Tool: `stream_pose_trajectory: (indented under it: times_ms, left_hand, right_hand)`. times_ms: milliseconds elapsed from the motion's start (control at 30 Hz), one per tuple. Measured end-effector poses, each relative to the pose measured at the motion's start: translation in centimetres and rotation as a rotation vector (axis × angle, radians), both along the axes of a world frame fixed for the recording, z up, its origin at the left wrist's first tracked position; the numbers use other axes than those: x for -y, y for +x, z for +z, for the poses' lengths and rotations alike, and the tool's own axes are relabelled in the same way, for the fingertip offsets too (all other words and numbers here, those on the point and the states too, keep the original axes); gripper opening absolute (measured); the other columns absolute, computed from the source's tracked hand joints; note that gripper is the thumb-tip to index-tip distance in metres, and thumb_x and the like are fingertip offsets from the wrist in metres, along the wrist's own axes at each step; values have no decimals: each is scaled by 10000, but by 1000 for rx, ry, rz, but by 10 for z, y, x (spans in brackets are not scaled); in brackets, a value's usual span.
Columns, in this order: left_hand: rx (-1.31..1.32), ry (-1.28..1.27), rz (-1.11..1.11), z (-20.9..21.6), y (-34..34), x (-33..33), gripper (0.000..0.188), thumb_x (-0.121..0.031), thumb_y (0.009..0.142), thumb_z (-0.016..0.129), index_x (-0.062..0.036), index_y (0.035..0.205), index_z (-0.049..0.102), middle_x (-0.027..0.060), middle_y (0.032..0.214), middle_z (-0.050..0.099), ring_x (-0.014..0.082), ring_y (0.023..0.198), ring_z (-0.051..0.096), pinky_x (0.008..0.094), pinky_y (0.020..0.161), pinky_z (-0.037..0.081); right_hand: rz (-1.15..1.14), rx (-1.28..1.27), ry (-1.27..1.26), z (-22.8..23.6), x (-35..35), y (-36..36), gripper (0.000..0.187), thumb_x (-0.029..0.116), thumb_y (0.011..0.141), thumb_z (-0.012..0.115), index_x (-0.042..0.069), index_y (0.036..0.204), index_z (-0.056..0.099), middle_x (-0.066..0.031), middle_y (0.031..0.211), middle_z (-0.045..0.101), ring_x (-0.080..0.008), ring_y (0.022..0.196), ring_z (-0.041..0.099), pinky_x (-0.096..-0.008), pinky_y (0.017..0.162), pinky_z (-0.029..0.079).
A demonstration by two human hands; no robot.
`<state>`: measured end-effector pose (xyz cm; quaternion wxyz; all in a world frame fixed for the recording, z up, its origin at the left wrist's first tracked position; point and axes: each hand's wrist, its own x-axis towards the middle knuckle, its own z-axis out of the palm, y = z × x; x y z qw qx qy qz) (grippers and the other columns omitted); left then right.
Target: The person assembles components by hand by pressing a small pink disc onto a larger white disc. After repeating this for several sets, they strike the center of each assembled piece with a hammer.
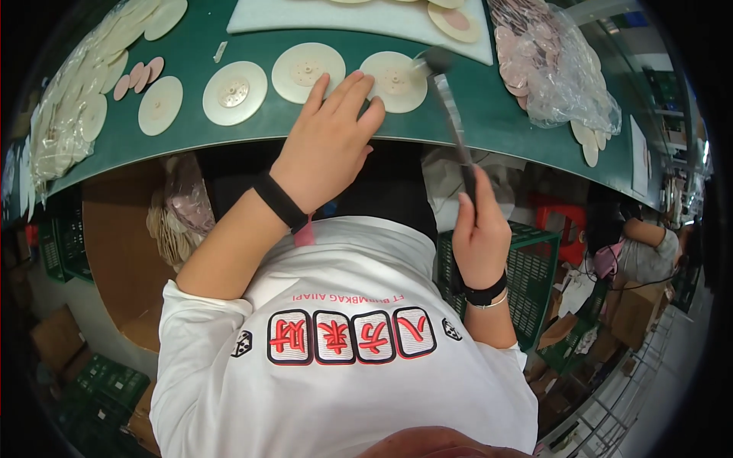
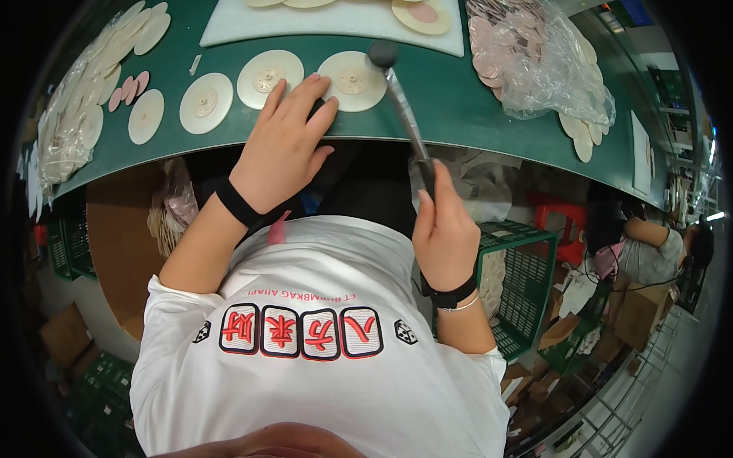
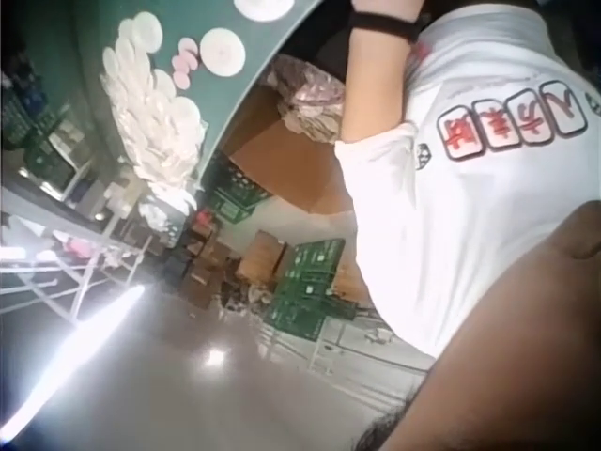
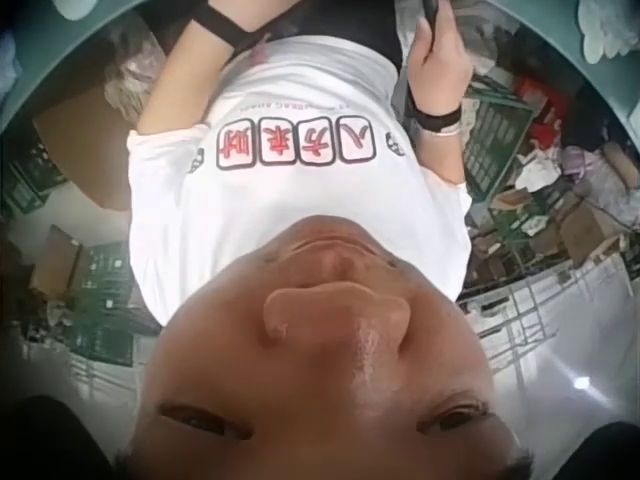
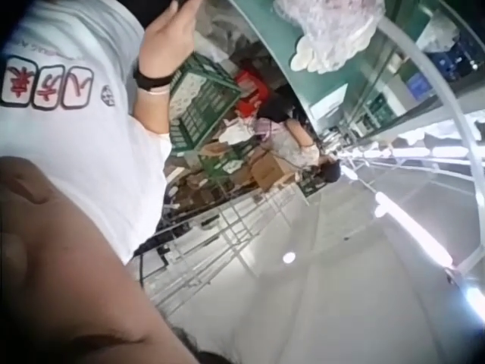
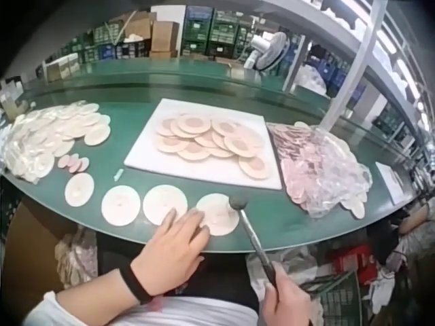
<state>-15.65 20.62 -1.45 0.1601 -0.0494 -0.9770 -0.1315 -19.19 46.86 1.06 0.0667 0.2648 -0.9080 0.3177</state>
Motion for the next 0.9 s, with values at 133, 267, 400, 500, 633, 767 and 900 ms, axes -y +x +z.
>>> stream_pose_trajectory:
  times_ms: [133, 267, 400, 500, 633, 767, 900]
  left_hand:
    - [-2, -33, 3, 0, 1, 1, 509, -122, 790, 761, -54, 1248, 551, 159, 1402, 511, 297, 1402, 440, 547, 1159, 328]
    - [-19, -37, 11, 0, 1, -1, 499, -112, 794, 750, -61, 1251, 555, 149, 1391, 521, 291, 1389, 451, 552, 1149, 337]
    - [-31, -18, 27, -3, 5, -5, 487, -111, 799, 739, -62, 1248, 558, 149, 1379, 529, 290, 1379, 461, 559, 1144, 337]
    - [5, -26, 34, -1, 2, -4, 555, -114, 802, 757, -69, 1313, 545, 144, 1426, 505, 296, 1398, 448, 550, 1161, 323]
    - [2, -36, 54, -7, 3, -6, 587, -116, 804, 765, -73, 1344, 539, 144, 1448, 494, 298, 1409, 442, 545, 1169, 316]
    - [3, -47, 50, -5, 4, -7, 583, -114, 805, 763, -75, 1343, 541, 144, 1446, 494, 296, 1408, 442, 545, 1169, 317]
    - [-1, -63, 59, -7, 5, -8, 580, -110, 806, 761, -79, 1342, 542, 143, 1443, 496, 296, 1408, 442, 543, 1170, 317]
  right_hand:
    - [59, -47, 196, 10, -2, -8, 411, 65, 974, 627, 17, 1380, 579, -203, 880, 682, -335, 664, 658, -374, 596, 518]
    - [19, -28, 31, 8, -4, -1, 428, 64, 966, 631, 33, 1389, 574, -198, 884, 687, -352, 670, 659, -391, 594, 523]
    - [36, -22, 260, 15, -2, -1, 432, 60, 964, 626, 38, 1392, 571, -199, 893, 690, -367, 673, 661, -404, 587, 524]
    - [36, -57, 88, 5, -3, 1, 440, 80, 966, 630, 48, 1400, 567, -191, 877, 689, -369, 667, 662, -411, 578, 520]
    - [45, 5, 270, 20, -4, 5, 439, 71, 967, 628, 41, 1400, 563, -199, 896, 696, -370, 677, 669, -405, 590, 527]
    - [0, -40, 115, 9, -6, 13, 442, 77, 965, 629, 49, 1402, 565, -195, 889, 695, -372, 678, 669, -410, 593, 529]
    - [47, 14, 274, 24, -5, 9, 437, 62, 963, 624, 39, 1396, 564, -191, 878, 689, -365, 670, 667, -407, 594, 530]
